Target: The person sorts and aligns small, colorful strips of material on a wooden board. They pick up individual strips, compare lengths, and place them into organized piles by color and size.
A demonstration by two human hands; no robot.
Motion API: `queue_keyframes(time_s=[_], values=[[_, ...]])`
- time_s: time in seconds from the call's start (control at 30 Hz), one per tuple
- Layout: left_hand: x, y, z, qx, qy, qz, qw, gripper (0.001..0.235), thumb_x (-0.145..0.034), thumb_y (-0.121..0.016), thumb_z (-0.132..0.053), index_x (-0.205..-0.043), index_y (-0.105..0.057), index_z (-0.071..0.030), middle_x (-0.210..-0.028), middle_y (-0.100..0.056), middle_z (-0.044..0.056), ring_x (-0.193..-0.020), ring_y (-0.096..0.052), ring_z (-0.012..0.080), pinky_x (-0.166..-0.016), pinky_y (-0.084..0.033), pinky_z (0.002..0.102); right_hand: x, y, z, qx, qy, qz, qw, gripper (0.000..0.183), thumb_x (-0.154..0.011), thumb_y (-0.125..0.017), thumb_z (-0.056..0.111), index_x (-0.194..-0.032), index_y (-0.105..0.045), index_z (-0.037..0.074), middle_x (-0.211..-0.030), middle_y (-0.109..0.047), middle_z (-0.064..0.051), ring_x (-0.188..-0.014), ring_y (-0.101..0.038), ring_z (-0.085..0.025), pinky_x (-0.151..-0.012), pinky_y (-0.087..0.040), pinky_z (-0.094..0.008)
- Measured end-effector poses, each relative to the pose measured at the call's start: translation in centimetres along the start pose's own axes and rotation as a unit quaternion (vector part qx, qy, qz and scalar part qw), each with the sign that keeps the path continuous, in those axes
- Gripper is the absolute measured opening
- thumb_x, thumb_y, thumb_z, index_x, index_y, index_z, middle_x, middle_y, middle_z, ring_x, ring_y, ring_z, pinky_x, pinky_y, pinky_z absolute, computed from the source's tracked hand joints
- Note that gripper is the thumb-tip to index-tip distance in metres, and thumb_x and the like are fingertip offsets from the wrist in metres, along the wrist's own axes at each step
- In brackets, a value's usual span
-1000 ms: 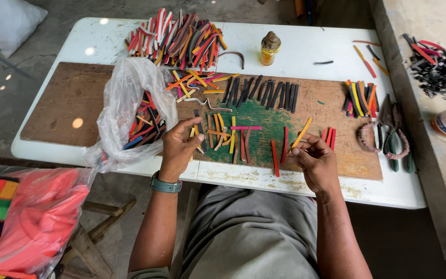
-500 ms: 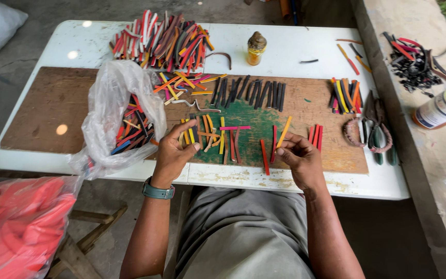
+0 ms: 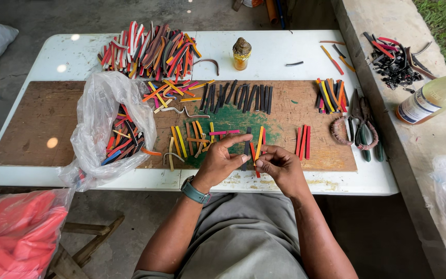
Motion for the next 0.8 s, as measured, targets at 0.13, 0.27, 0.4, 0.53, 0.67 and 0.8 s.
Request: queue_keyframes(time_s=[0.13,0.27,0.4,0.53,0.67,0.8], values=[[-0.4,-0.5,-0.3,-0.016,0.001,0.009,1.000,0.051,-0.092,-0.067,0.008,-0.141,-0.061,-0.004,-0.136,-0.060,0.007,-0.107,-0.064,0.0086,-0.083,-0.063,0.023,0.3,-0.2,0.4,0.014,0.024,0.024,0.999,0.043,-0.091,-0.072,0.001,-0.132,-0.062,-0.002,-0.090,-0.076,-0.010,-0.082,-0.071,-0.013,-0.076,-0.060,-0.028],[-0.5,-1.1,0.0,0.021,0.003,0.028,0.999,0.053,-0.093,-0.064,0.010,-0.143,-0.059,-0.004,-0.141,-0.057,0.008,-0.111,-0.066,0.0110,-0.089,-0.063,0.025,0.6,-0.4,0.8,0.025,0.043,0.033,0.998,0.047,-0.090,-0.074,-0.001,-0.135,-0.061,0.000,-0.092,-0.076,-0.010,-0.082,-0.070,-0.012,-0.075,-0.058,-0.027],[-0.5,-1.4,0.3,0.017,0.000,0.030,0.999,0.055,-0.091,-0.064,0.011,-0.143,-0.057,-0.004,-0.143,-0.055,0.008,-0.114,-0.065,0.0113,-0.088,-0.064,0.025,0.6,-0.4,1.1,0.011,0.048,0.037,0.998,0.048,-0.091,-0.073,-0.002,-0.137,-0.061,-0.001,-0.091,-0.076,-0.010,-0.082,-0.070,-0.012,-0.076,-0.059,-0.027],[-0.5,-1.5,0.4,0.018,0.000,0.032,0.999,0.058,-0.090,-0.064,0.012,-0.146,-0.055,-0.003,-0.144,-0.055,0.009,-0.116,-0.064,0.0122,-0.086,-0.063,0.025,0.7,-0.4,1.0,0.004,0.039,0.045,0.998,0.047,-0.091,-0.072,-0.002,-0.137,-0.060,-0.002,-0.090,-0.075,-0.010,-0.080,-0.070,-0.013,-0.075,-0.059,-0.028],[-0.4,-1.6,0.2,0.005,-0.007,0.037,0.999,0.060,-0.090,-0.064,0.013,-0.147,-0.054,-0.003,-0.144,-0.055,0.010,-0.119,-0.062,0.0133,-0.086,-0.062,0.025,0.7,-0.4,1.0,-0.006,0.034,0.043,0.998,0.048,-0.091,-0.072,-0.002,-0.137,-0.059,-0.003,-0.090,-0.075,-0.010,-0.080,-0.070,-0.014,-0.075,-0.060,-0.029],[-0.3,-1.7,0.0,0.015,-0.009,0.044,0.999,0.060,-0.090,-0.063,0.013,-0.148,-0.054,-0.003,-0.146,-0.054,0.010,-0.123,-0.061,0.0140,-0.093,-0.063,0.027,0.7,-0.5,1.1,-0.019,0.033,0.047,0.998,0.048,-0.091,-0.072,-0.003,-0.137,-0.059,-0.003,-0.090,-0.074,-0.011,-0.080,-0.071,-0.014,-0.075,-0.061,-0.029]])
Point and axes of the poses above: each hand's wrist, its own x-axis away from the middle knuckle, its own y-axis out of the back of the hand, z = x × y, the point moved 7 cm from there along -x, towards the middle knuckle
